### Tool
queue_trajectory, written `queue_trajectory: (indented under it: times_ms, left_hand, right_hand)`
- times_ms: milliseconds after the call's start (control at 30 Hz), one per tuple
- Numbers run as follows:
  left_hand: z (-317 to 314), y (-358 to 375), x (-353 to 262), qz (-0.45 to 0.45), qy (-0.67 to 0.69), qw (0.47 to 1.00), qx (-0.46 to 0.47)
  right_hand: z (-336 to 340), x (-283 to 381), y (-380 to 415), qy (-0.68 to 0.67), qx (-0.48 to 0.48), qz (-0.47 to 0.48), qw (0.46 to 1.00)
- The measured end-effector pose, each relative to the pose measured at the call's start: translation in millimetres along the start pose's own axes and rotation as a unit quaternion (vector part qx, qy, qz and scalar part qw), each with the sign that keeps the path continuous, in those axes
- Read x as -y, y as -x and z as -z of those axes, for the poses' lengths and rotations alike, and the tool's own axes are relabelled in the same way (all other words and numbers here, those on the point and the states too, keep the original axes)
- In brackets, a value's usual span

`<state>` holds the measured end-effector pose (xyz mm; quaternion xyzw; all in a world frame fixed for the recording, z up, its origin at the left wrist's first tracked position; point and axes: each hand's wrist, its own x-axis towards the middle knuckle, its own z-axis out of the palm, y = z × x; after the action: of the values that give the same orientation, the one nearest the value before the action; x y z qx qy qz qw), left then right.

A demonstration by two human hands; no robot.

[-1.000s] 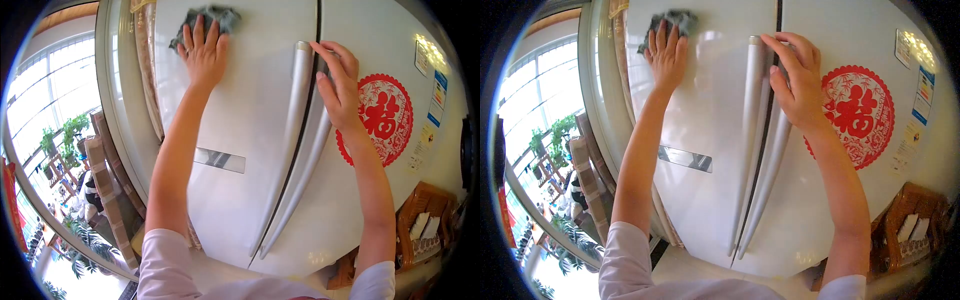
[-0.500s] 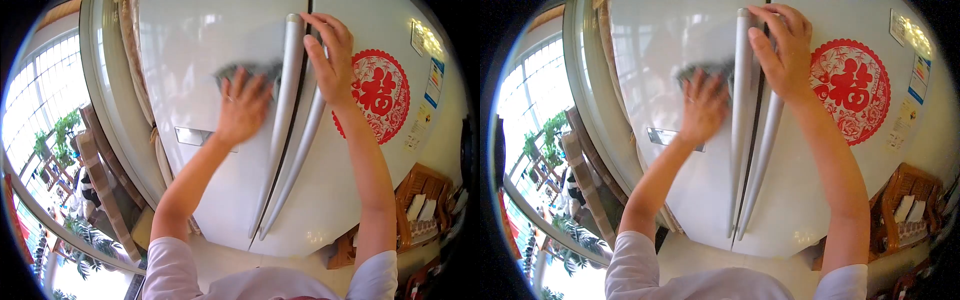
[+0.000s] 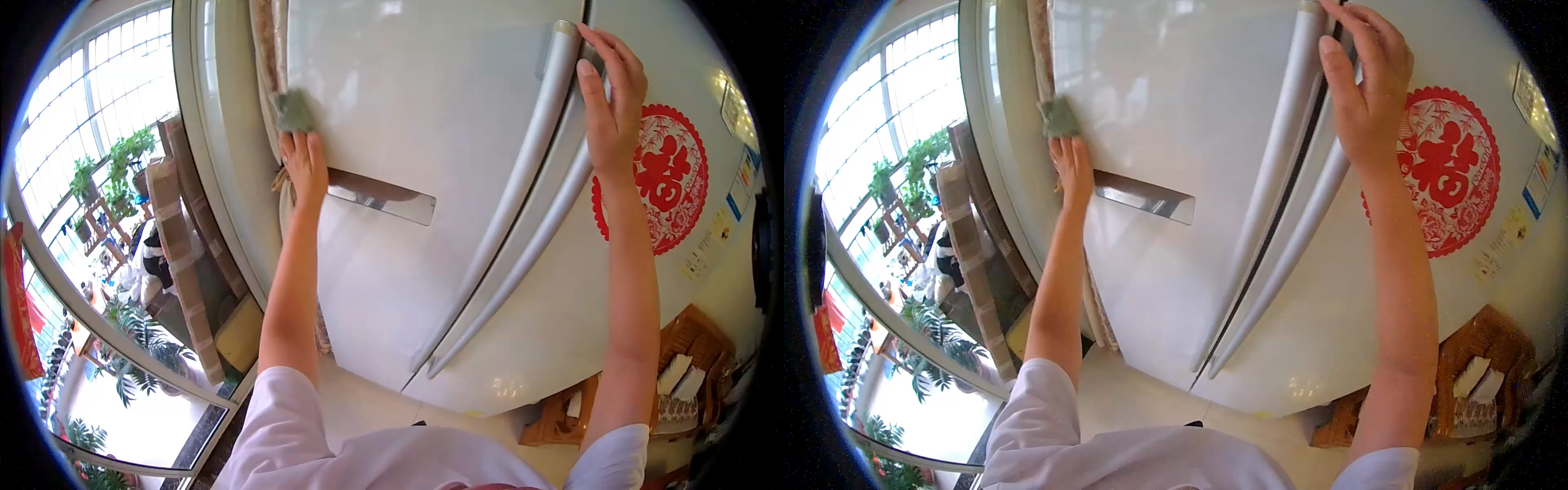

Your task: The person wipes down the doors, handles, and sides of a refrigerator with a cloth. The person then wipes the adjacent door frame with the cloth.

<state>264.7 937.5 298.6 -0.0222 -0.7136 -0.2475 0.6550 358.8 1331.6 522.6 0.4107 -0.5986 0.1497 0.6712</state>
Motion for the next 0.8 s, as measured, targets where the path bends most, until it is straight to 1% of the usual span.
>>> queue_trajectory:
  times_ms: [33, 100, 167, 200, 267, 300, 333, 400, 433, 467, 500, 533, 567, 600, 633, 667, 733, 767, 800]
  left_hand:
    - [-2, 24, 21, -0.030, -0.040, 0.998, 0.026]
    - [18, 62, -10, 0.079, 0.081, 0.994, -0.013]
    - [1, 123, 23, 0.282, 0.100, 0.954, -0.025]
    - [0, 146, 29, 0.284, 0.093, 0.954, -0.025]
    - [-2, 176, 28, 0.393, 0.100, 0.914, -0.023]
    - [-2, 174, 19, 0.394, 0.095, 0.914, -0.027]
    - [-3, 168, 6, 0.387, 0.256, 0.884, -0.061]
    - [-21, 167, -2, 0.347, 0.308, 0.880, -0.101]
    - [-39, 161, 5, 0.321, 0.205, 0.919, -0.104]
    - [-30, 131, -9, 0.281, 0.225, 0.929, -0.088]
    - [-12, 88, -37, 0.239, 0.247, 0.936, -0.070]
    - [-2, 53, -61, 0.185, 0.217, 0.958, -0.043]
    - [-6, 28, -75, 0.135, 0.159, 0.978, -0.020]
    - [-7, 6, -99, 0.082, 0.132, 0.988, -0.011]
    - [-24, -15, -114, -0.021, 0.061, 0.998, -0.011]
    - [-10, -30, -159, -0.032, 0.112, 0.992, 0.043]
    - [-14, -29, -219, -0.178, 0.113, 0.976, 0.056]
    - [-18, -26, -235, -0.246, 0.115, 0.960, 0.064]
    - [-20, -29, -233, -0.247, 0.111, 0.961, 0.063]
  right_hand:
    - [-1, -1, 2, 0.000, -0.003, 0.007, 1.000]
    - [-3, -7, 1, -0.012, -0.009, 0.010, 1.000]
    - [-4, -11, 1, -0.003, -0.010, 0.023, 1.000]
    - [-5, -12, 2, 0.013, -0.013, 0.037, 0.999]
    - [-5, -12, 2, 0.001, -0.011, 0.035, 0.999]
    - [-6, -12, 1, -0.005, -0.012, 0.035, 0.999]
    - [-4, -12, 3, 0.030, -0.009, 0.036, 0.999]
    - [-4, -21, 4, 0.029, -0.010, 0.049, 0.998]
    - [-6, -27, 3, 0.038, -0.010, 0.062, 0.997]
    - [-7, -31, 3, 0.039, -0.021, 0.073, 0.996]
    - [-6, -27, 1, 0.034, -0.021, 0.071, 0.997]
    - [-5, -26, 0, 0.045, -0.016, 0.081, 0.996]
    - [-5, -27, 0, 0.057, -0.011, 0.091, 0.994]
    - [-4, -27, -1, 0.050, -0.014, 0.091, 0.994]
    - [-3, -27, -1, 0.056, -0.008, 0.097, 0.994]
    - [-3, -30, -2, 0.063, -0.003, 0.103, 0.993]
    - [-2, -43, -1, 0.069, 0.007, 0.115, 0.991]
    - [-2, -46, -1, 0.084, 0.016, 0.127, 0.988]
    - [-1, -44, -2, 0.075, 0.019, 0.129, 0.989]
